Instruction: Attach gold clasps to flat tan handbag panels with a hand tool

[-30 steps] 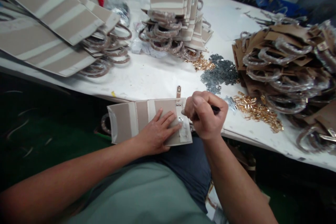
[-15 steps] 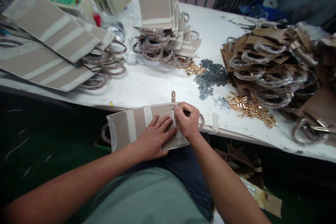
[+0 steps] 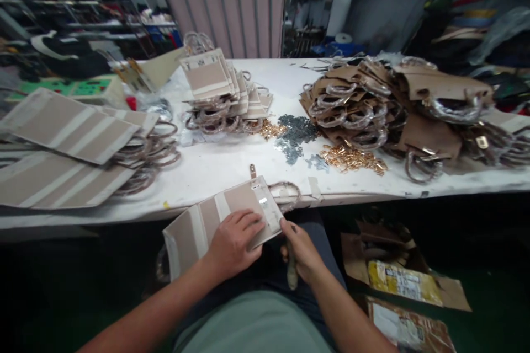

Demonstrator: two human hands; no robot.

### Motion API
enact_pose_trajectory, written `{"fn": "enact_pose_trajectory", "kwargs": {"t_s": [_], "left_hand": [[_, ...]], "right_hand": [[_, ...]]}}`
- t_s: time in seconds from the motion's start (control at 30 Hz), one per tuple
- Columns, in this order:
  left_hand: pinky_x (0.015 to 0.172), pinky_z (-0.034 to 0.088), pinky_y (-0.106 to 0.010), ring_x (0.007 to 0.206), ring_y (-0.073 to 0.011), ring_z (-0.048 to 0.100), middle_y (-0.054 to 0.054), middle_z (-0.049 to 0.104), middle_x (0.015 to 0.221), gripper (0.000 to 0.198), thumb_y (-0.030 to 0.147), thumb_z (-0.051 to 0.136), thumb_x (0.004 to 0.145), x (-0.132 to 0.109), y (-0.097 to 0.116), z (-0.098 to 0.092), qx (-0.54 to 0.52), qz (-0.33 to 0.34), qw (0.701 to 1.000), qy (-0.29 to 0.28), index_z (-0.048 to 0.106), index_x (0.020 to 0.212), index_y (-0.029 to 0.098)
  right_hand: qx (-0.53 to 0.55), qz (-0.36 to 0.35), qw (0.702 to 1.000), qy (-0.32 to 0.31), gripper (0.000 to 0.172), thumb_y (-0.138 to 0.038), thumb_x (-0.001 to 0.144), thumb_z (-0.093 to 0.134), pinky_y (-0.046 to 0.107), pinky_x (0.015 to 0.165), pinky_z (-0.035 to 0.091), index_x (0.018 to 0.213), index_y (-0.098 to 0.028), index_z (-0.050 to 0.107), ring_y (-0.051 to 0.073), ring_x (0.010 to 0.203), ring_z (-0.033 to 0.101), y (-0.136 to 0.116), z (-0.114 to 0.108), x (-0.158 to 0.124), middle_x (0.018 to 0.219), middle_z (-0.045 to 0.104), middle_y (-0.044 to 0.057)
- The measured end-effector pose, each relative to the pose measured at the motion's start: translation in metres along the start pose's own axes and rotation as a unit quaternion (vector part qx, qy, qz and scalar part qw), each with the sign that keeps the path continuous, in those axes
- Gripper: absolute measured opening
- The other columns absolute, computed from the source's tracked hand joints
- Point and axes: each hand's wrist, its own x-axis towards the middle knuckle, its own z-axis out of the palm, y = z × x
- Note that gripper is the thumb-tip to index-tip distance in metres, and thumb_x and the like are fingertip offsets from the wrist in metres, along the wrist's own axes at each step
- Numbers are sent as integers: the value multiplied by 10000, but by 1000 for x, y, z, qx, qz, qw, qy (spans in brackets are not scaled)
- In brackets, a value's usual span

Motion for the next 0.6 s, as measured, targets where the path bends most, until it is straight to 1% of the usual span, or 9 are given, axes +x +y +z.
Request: {"fn": "enact_pose_trajectory", "kwargs": {"t_s": [0.1,0.17,0.23,0.27,0.33,0.4,0.43,0.5,0.6], "left_hand": [[1041,560,-454,1187,-282,633,-73,724,1230,360,241,698,828,-3,7,-11,-10,12,999,52,706,1187,217],[1061,563,-457,1177,-276,643,-85,714,1224,352,236,696,838,-9,13,-24,-24,22,996,81,683,1190,218],[1116,538,-495,1229,-288,629,-104,681,1283,377,281,695,875,-16,16,-45,-33,37,993,107,644,1245,228],[1135,524,-516,1266,-297,613,-115,656,1327,410,303,694,894,-18,17,-58,-30,41,991,126,616,1291,235],[1147,513,-544,1329,-316,575,-136,593,1411,530,309,707,906,-18,18,-89,-6,39,982,185,538,1405,249],[1153,504,-563,1379,-341,535,-145,538,1471,697,302,755,878,-11,19,-125,27,30,963,265,452,1505,260],[1165,490,-582,1404,-359,513,-144,515,1498,787,320,784,855,-5,21,-144,36,29,952,302,412,1546,267],[1179,473,-603,1438,-380,488,-129,496,1533,907,379,811,835,10,25,-180,18,23,941,336,342,1606,288],[1127,537,-563,1350,-344,593,-92,600,1445,888,453,784,884,30,36,-218,-93,17,954,286,319,1631,332]], "right_hand": [[59,-85,995,-7,629,-661,737,892,182,376,399,1102,-186,700,95,442,457,-8,23,-2,685,591,-38],[56,-129,990,-21,597,-576,771,907,187,409,417,1192,-196,719,101,478,471,-20,32,-11,729,640,-23],[27,-157,985,-69,560,-529,807,899,214,469,465,1244,-218,738,127,534,530,-34,37,-25,817,700,1],[5,-171,980,-100,534,-516,819,896,237,537,515,1244,-227,753,156,601,593,-43,38,-33,869,726,16],[-45,-212,962,-164,481,-505,828,893,314,773,593,1215,-238,790,251,857,705,-65,38,-47,1005,760,51],[-98,-260,936,-215,452,-508,825,897,405,995,556,1189,-253,815,339,1135,681,-96,36,-61,1149,758,81],[-125,-284,922,-230,449,-513,820,902,436,1042,534,1181,-259,822,362,1200,656,-114,35,-67,1194,751,91],[-177,-324,897,-243,459,-536,796,918,471,1039,538,1152,-259,835,388,1220,648,-152,29,-76,1210,749,112],[-209,-390,866,-234,492,-604,721,948,474,890,608,1029,-233,852,392,1045,712,-200,19,-87,1030,777,126]]}}
